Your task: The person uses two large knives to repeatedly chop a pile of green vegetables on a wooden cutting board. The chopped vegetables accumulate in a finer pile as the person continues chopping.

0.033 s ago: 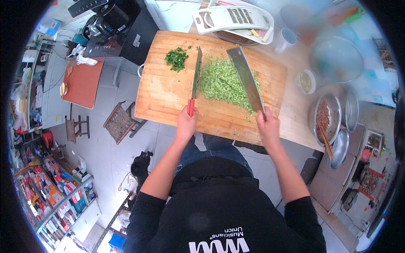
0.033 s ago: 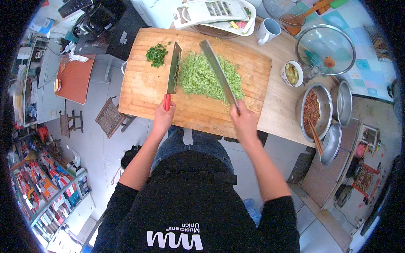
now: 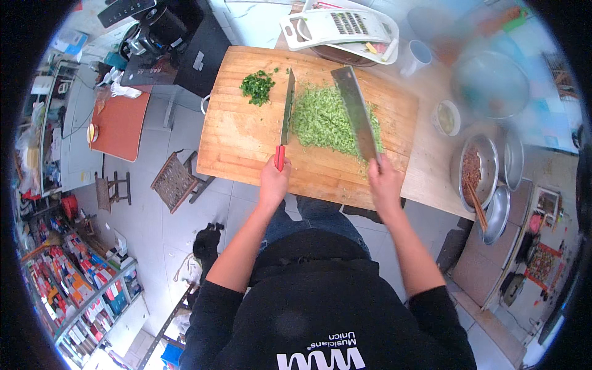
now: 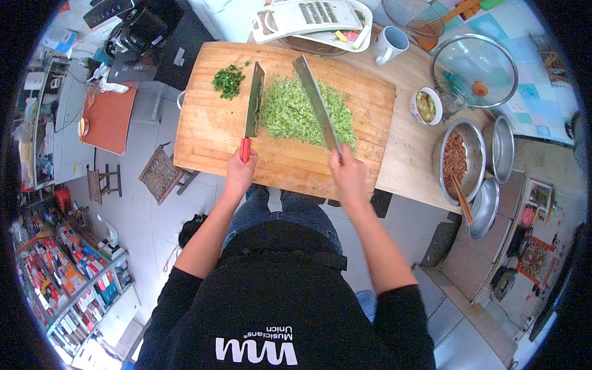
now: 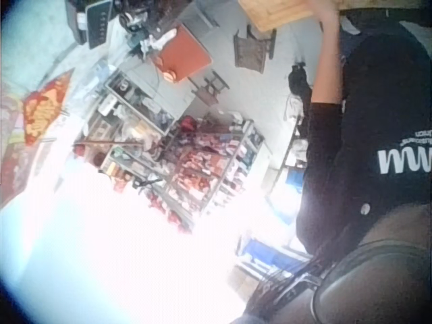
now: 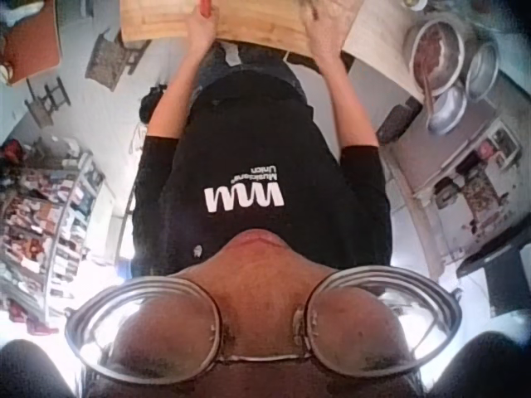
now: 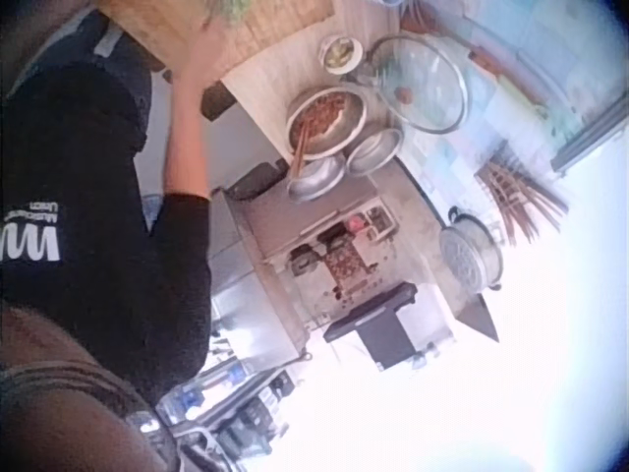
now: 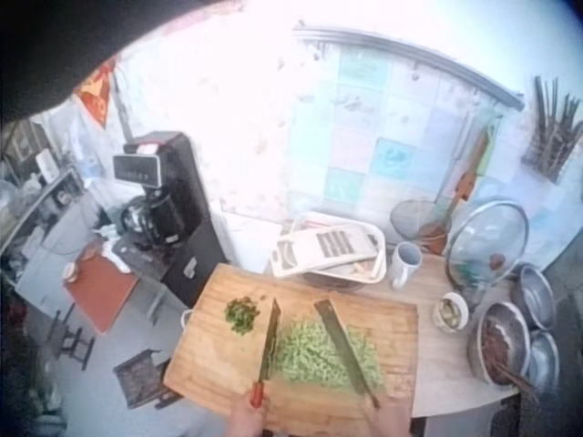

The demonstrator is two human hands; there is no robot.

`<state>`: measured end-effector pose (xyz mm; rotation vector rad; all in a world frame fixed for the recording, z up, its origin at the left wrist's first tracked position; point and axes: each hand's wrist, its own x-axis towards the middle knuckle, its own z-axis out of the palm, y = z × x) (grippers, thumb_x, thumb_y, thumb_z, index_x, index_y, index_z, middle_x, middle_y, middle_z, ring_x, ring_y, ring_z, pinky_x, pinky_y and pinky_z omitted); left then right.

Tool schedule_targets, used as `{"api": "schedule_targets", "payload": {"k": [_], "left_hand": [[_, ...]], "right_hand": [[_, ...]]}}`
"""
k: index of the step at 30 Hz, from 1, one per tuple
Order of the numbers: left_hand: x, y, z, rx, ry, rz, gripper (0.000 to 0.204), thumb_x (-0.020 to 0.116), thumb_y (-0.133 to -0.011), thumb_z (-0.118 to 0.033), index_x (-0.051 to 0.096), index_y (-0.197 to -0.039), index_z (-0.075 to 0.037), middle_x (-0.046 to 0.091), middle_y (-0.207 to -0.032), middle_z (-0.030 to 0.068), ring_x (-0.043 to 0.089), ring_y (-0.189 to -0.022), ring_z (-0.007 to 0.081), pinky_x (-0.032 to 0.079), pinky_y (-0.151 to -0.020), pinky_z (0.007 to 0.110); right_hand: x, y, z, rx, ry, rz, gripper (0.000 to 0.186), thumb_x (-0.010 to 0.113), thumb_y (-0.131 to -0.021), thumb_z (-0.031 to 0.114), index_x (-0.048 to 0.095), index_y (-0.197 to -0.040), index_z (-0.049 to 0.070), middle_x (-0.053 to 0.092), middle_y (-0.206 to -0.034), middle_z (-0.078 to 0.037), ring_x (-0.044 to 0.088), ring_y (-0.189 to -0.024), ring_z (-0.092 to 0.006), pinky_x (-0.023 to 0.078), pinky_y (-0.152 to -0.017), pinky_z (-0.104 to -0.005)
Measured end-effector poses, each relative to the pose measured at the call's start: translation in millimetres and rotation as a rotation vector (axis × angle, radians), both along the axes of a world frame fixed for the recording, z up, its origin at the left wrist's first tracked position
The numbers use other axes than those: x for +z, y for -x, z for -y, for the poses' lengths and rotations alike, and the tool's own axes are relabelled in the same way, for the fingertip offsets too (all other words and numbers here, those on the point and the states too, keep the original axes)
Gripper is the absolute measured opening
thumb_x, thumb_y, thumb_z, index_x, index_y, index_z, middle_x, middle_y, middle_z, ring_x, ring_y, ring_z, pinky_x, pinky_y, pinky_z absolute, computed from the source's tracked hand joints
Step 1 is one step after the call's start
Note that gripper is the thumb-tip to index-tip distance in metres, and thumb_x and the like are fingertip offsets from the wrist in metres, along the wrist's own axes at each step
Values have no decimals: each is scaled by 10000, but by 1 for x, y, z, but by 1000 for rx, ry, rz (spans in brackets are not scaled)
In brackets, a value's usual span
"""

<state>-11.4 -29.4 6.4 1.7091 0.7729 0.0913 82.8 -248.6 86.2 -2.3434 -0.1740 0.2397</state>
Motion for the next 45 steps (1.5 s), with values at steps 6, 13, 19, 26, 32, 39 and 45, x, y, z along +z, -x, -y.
{"api": "schedule_targets", "payload": {"k": [6,13,19,26,32,39,45], "left_hand": [[6,-2,0,-79,-50,-66,139,511,-831,-124,538,-850,11,564,-710,151,557,-685,243,444,-661,340],[-2,-3,-13,-119,62,-20,176,517,-825,-158,529,-872,11,568,-738,161,576,-723,281,445,-672,351],[5,-2,-13,-200,73,-23,217,490,-835,-199,489,-912,4,560,-757,181,567,-734,314,433,-680,397],[10,-5,-12,-237,2,-36,207,462,-850,-186,471,-917,9,549,-775,208,565,-759,348,427,-687,417],[9,-6,-12,-173,33,4,135,469,-836,-133,491,-854,-1,526,-705,128,530,-685,244,426,-639,357],[10,-6,-12,-186,9,-17,155,456,-849,-135,486,-878,14,541,-716,172,553,-697,305,431,-657,383],[2,-7,-11,-153,12,-38,145,480,-848,-136,501,-860,7,550,-723,171,564,-716,301,435,-661,375]], "right_hand": [[-24,17,-46,-95,88,-87,225,479,-880,220,536,-885,2,570,-641,-236,584,-621,-398,445,-548,-463],[-23,31,-59,-189,149,-25,258,456,-895,236,528,-866,-10,571,-668,-240,563,-636,-426,434,-564,-468],[-27,30,-64,-304,100,-9,271,448,-899,239,524,-859,-18,575,-692,-253,563,-671,-438,434,-572,-473],[-30,26,-65,-347,157,11,269,456,-896,238,531,-856,-17,577,-692,-252,570,-684,-429,432,-579,-487],[-36,33,-58,-404,22,-58,261,470,-891,238,534,-839,-10,571,-669,-245,573,-662,-418,432,-568,-475],[-28,34,-46,-345,64,-70,256,460,-892,230,535,-851,-11,565,-655,-241,576,-639,-403,431,-551,-459],[-24,34,-42,-297,124,-25,265,443,-901,230,517,-857,-21,567,-655,-236,572,-627,-404,430,-552,-454]]}}
